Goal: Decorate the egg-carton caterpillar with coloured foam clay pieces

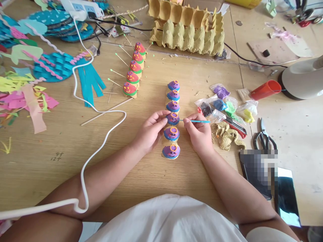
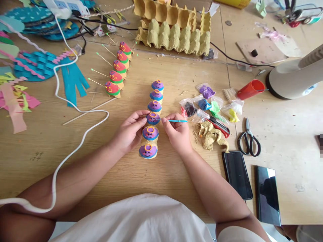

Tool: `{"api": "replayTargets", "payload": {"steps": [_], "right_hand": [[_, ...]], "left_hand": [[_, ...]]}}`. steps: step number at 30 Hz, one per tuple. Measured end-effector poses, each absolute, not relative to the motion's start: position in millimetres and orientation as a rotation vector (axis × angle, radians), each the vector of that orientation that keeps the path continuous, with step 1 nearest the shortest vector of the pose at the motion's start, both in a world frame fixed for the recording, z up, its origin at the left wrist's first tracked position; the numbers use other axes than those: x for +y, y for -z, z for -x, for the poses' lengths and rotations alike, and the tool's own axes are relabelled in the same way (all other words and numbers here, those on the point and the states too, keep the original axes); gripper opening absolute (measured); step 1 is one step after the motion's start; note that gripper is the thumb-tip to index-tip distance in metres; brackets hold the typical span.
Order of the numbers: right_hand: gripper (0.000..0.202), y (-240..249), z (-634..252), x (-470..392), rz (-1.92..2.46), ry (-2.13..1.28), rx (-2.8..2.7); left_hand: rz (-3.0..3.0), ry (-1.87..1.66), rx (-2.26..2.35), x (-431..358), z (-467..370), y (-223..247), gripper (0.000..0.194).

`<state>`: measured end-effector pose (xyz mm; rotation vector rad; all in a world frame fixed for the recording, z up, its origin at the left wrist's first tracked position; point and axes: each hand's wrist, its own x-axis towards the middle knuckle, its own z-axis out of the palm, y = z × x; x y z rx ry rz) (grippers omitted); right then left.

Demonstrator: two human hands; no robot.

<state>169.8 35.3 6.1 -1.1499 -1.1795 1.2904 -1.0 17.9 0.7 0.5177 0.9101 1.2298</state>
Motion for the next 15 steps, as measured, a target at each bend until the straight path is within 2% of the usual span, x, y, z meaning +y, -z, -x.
{"api": "replayTargets", "payload": {"steps": [15], "right_hand": [[0.031, -0.2, -172.5, 37.6, 1.117, -1.222, -1.137]], "left_hand": [[-0.509, -1.232, 0.918, 17.7, 1.3, -0.4, 0.023]]}}
